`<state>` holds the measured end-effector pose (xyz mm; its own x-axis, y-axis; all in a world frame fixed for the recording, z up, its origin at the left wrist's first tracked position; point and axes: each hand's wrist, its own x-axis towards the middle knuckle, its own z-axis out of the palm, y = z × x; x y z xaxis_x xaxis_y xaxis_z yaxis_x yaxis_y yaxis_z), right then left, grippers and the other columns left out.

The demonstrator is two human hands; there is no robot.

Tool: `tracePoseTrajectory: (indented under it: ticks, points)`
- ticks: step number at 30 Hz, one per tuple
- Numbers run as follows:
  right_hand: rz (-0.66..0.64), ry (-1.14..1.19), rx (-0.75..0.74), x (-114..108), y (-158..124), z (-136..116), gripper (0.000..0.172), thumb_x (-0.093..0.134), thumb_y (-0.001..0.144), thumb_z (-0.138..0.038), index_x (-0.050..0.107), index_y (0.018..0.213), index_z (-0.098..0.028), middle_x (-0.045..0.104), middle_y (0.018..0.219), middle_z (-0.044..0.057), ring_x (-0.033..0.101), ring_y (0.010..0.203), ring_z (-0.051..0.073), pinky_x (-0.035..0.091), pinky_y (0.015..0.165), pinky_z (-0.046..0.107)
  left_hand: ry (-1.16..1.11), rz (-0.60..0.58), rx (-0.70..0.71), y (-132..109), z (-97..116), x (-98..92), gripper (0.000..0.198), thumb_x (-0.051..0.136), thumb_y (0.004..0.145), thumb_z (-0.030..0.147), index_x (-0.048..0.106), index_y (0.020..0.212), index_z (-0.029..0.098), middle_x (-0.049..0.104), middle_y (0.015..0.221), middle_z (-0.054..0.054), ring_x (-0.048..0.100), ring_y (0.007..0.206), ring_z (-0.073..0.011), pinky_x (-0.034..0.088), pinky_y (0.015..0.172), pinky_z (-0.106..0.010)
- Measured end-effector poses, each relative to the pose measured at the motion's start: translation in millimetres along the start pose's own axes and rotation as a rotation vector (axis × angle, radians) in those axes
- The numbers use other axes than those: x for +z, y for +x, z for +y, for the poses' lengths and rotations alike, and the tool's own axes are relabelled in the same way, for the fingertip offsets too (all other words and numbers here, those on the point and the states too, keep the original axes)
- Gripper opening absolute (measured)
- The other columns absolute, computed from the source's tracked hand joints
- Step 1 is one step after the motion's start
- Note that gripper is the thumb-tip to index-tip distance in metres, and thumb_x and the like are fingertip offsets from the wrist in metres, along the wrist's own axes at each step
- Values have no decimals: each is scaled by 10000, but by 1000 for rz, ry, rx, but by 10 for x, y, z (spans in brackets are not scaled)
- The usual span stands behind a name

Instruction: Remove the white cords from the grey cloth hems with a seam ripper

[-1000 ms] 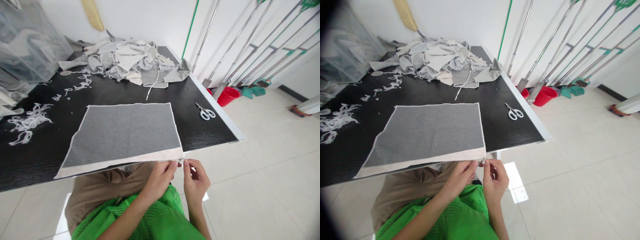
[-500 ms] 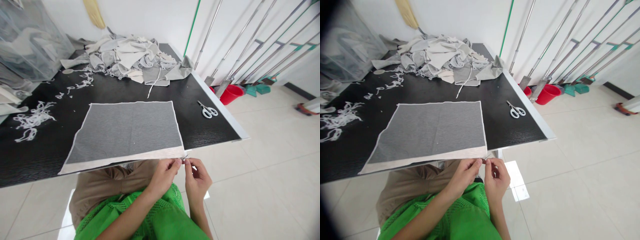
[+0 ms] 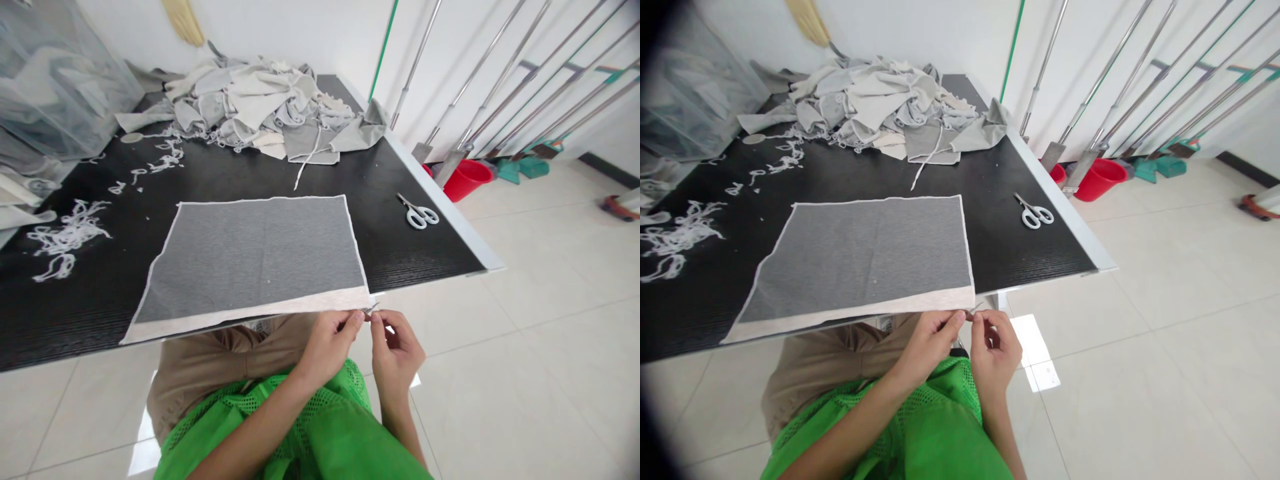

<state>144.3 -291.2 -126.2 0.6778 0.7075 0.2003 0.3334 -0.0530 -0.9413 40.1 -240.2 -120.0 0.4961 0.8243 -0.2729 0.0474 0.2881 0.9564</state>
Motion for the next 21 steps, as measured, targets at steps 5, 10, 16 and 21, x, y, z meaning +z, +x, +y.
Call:
tracePoseTrajectory:
  ticks: [5, 10, 16, 21]
  points:
    - [1, 28, 26, -6, 11, -13, 116, 650, 857, -273, 669, 813, -168, 646, 810, 32, 593, 733, 148, 457, 609, 244, -7, 5, -24, -3, -22, 3, 488, 485, 938, 533, 575, 666, 137, 381, 566, 56, 300, 473, -59, 193, 454, -219]
    - [-17, 57, 41, -21, -2, -34, 135, 646, 852, -286, 669, 794, -167, 651, 794, 37, 596, 742, 161, 452, 611, 253, -30, -3, -46, -20, -9, -16, 472, 490, 938, 530, 617, 723, 130, 366, 561, 62, 291, 470, -60, 192, 452, -220]
    - [-50, 91, 3, -38, -22, -29, 109, 650, 852, -262, 666, 794, -170, 644, 794, 38, 597, 758, 168, 460, 635, 267, -18, -4, -4, -28, 6, -42, 490, 475, 946, 514, 617, 679, 129, 381, 559, 56, 304, 486, -66, 206, 466, -221]
    - [-57, 97, 13, -20, -31, -38, 104, 653, 849, -259, 663, 794, -171, 638, 792, 32, 592, 763, 165, 461, 630, 261, -54, -12, -41, -43, 18, -75, 461, 505, 923, 530, 628, 720, 135, 377, 552, 65, 319, 486, -71, 224, 477, -223]
